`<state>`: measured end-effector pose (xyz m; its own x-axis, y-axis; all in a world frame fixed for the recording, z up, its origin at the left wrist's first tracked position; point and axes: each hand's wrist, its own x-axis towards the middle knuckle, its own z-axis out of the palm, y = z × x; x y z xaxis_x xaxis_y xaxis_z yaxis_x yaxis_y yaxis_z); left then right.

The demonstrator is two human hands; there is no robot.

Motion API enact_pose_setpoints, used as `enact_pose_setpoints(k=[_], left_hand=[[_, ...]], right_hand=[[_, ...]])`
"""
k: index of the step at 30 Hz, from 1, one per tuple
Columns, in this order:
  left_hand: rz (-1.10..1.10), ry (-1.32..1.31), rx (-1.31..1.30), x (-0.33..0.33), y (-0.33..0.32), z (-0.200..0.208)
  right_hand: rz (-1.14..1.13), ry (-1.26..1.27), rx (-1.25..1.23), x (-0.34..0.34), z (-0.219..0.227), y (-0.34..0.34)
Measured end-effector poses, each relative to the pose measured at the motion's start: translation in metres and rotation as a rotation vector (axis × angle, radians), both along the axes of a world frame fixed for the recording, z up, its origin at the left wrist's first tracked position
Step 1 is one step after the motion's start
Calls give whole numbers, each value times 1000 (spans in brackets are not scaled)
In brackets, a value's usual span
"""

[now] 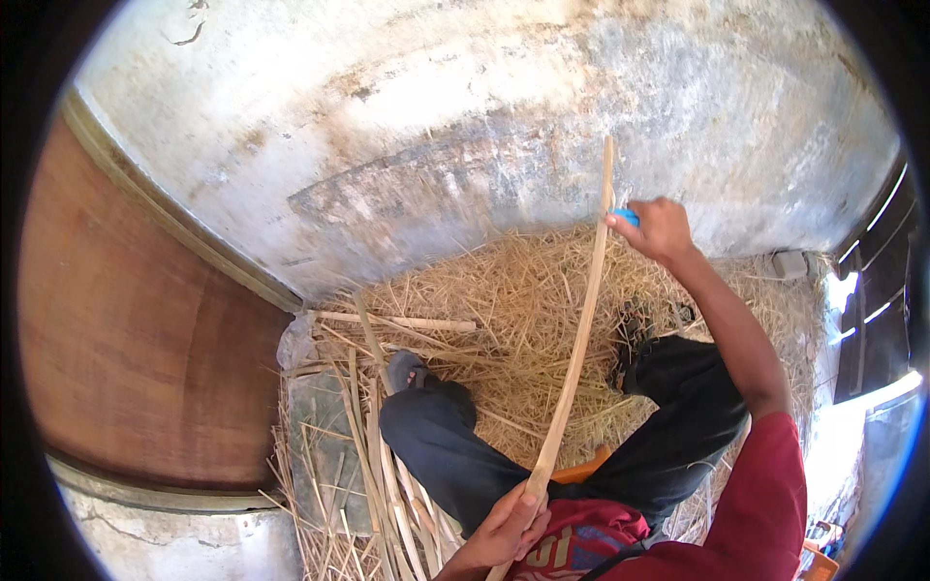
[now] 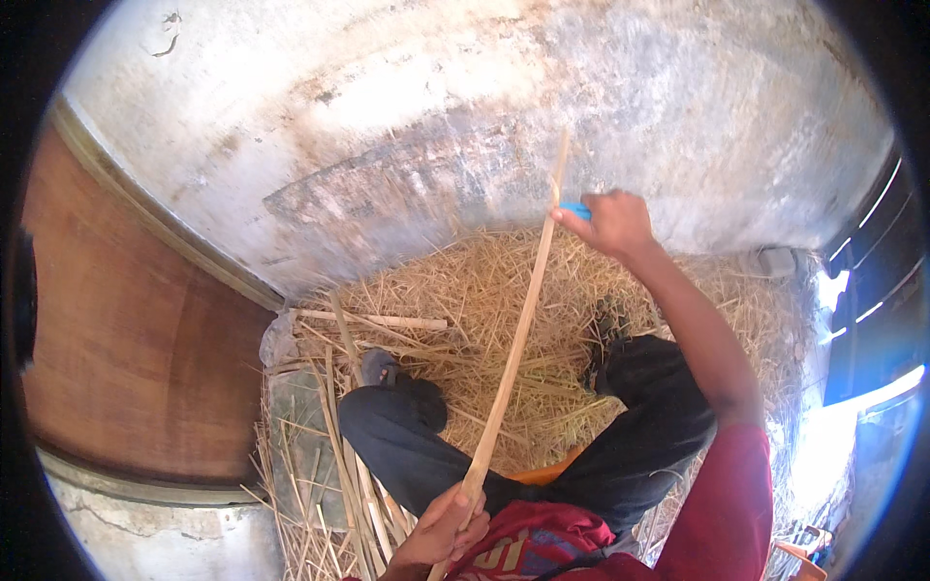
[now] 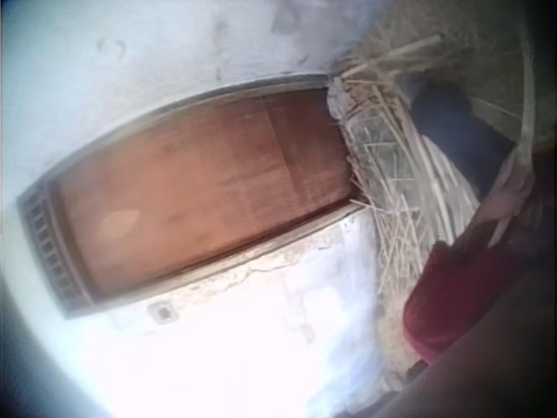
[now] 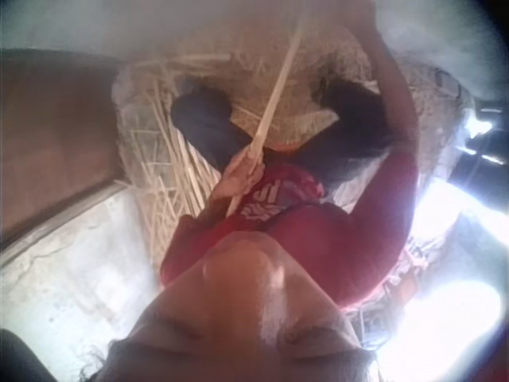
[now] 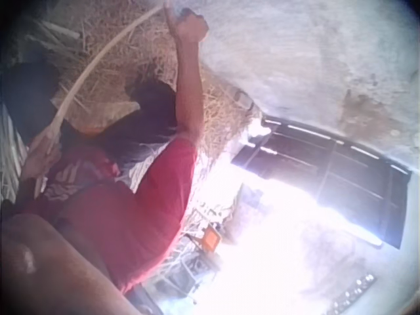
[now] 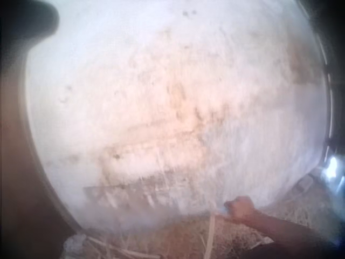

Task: The person sits on the floor and uses a knife to shave a long bamboo stick. They hold the stick with their left hand and scrape the knife along its length with their right hand, removing thin strips of bamboo.

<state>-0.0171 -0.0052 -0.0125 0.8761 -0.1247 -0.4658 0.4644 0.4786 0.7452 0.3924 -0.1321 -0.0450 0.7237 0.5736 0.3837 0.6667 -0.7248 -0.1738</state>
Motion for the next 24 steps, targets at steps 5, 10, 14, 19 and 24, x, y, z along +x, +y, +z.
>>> enact_pose_setpoints(k=[5,10,14,19,24], left_hand=[[70,13,-17,-4,9,-8],[55,4,39,-16,6,2],[-34,115,-35,-14,-4,22],[-172,-11,125,-47,-7,-10],[-159,248,441,-12,11,-14]], right_hand=[[372,9,37,-89,-6,8],[317,-158,117,-27,-7,3],[-248,-47,68,71,1,-44],[-697,279,265,108,-21,-136],[-359,366,155,47,-36,-106]])
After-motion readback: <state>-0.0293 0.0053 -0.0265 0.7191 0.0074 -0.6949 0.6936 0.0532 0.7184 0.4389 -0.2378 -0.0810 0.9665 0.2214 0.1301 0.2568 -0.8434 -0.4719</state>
